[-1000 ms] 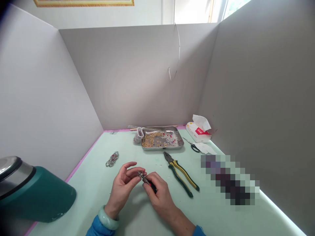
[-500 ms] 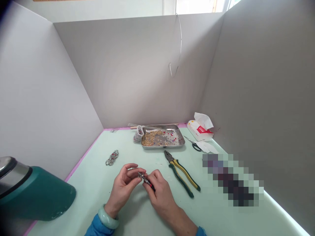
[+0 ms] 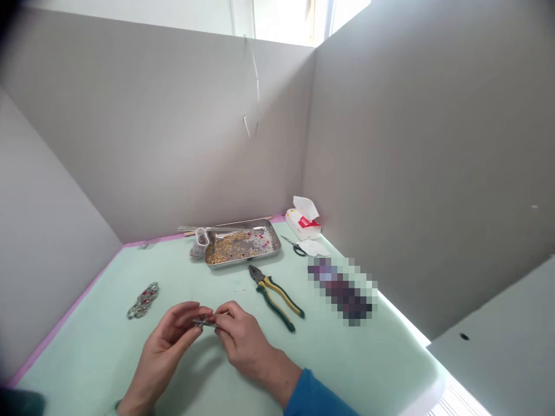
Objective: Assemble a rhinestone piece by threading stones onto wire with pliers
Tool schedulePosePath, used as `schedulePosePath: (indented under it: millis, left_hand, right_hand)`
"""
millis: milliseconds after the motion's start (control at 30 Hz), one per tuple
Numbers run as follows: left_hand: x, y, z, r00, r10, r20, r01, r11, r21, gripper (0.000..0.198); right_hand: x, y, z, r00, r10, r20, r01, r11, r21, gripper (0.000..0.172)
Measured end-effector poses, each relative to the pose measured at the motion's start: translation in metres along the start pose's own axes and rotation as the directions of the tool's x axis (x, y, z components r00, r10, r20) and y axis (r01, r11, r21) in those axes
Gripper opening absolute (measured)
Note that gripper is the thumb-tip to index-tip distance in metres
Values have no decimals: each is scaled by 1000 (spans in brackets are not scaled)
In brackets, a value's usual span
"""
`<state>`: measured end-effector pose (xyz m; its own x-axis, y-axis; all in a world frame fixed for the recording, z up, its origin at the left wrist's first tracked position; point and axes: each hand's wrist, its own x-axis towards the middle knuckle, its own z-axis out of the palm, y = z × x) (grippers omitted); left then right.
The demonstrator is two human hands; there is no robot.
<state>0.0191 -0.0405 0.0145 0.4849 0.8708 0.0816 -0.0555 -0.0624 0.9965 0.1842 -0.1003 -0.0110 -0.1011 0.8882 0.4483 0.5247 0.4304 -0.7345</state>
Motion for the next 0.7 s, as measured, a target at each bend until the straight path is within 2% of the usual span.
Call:
schedulePosePath:
  millis: [233,367,467,600,700]
  left_hand:
    - [0,-1,-1,1000,-18,-18,18,999,41,35]
    - [1,-2,-1,999,-20,-28,21,999,41,36]
    - [2,1,1,1000,-4,19,3,998,58,39]
    - [4,0,5,992,-29,119,12,990,138,34]
    - [5,-7,10,991,-98,91,88,991,105,35]
  right_hand:
    - [-2,0,-2,999,34,-1,-34,998,-56,19]
    - [-2,-2,-5,1000,2,11,-1,998,-65,20]
    - [-3,-4,-6,1000,-6,17,8,998,-69,21]
    - [-4,-5,-2,1000,-11,-11,11,998,-56,19]
    - [-5,-7,3,999,-6,-32,4,998,-64,21]
